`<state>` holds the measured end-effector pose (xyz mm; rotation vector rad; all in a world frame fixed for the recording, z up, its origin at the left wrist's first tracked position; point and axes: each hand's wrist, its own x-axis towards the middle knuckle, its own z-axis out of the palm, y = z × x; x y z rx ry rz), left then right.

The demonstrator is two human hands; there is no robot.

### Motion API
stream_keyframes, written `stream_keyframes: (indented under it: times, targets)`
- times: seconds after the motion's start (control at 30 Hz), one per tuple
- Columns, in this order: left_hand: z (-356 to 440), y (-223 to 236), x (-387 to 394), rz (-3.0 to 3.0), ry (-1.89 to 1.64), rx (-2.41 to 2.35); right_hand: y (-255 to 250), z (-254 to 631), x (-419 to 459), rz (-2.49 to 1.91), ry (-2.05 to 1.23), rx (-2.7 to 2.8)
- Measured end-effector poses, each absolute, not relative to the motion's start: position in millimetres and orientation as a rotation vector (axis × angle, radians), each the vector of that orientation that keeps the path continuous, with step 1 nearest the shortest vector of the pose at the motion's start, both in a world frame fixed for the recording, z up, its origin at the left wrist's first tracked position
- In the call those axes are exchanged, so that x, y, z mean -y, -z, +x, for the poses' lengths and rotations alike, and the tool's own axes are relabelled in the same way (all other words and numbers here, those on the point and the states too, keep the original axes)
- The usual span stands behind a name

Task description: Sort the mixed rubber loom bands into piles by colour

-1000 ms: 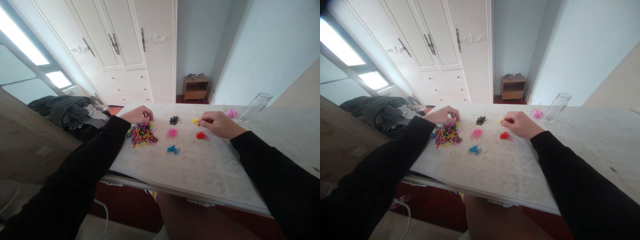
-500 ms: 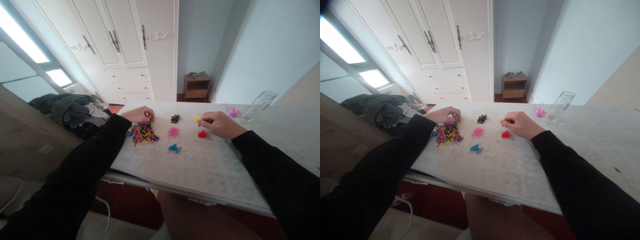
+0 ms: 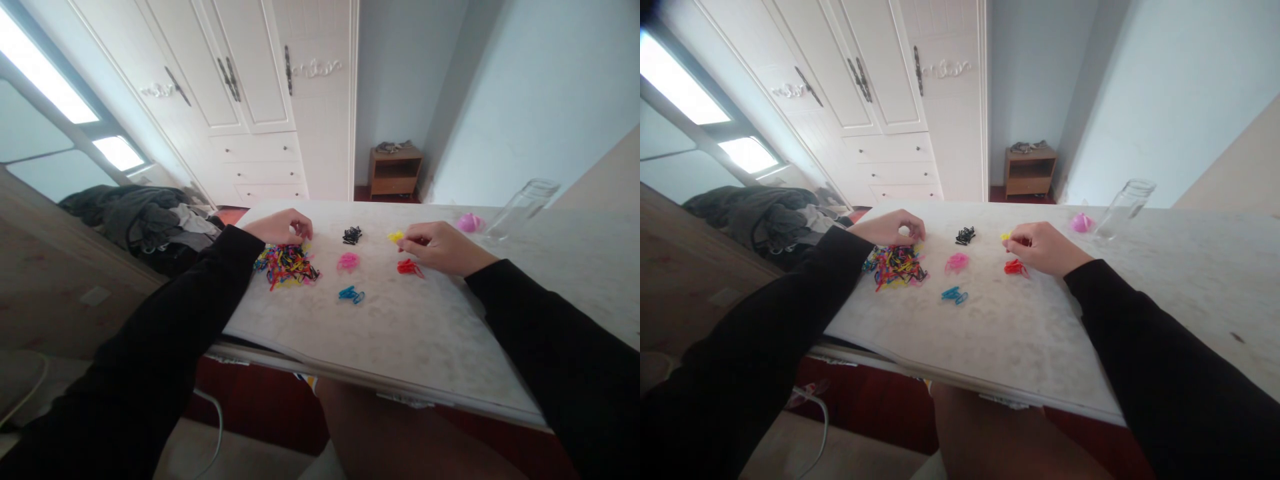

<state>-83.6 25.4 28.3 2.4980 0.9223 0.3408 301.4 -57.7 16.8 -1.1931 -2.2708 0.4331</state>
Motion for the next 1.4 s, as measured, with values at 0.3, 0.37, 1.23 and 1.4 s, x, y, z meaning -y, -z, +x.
stream_keyframes:
  times: [0.3, 0.37, 1.23, 1.4]
  targets:
    - [-81, -32, -19, 2.371, -0.502, -0.879, -19, 301, 60, -1.223, -0.455, 2.266]
    - [-80, -32, -18, 2.355, -0.518, -0.897, -19, 301, 59, -1.221, -0.461, 2.263]
    - [-49, -31, 5, 2.045, -0.803, -0.742, -23, 293, 63, -1.177, -0.381, 2.24]
    - [-31, -30, 21, 1.965, -0.908, -0.618, -27, 268, 75, -0.996, -0.365, 2.217]
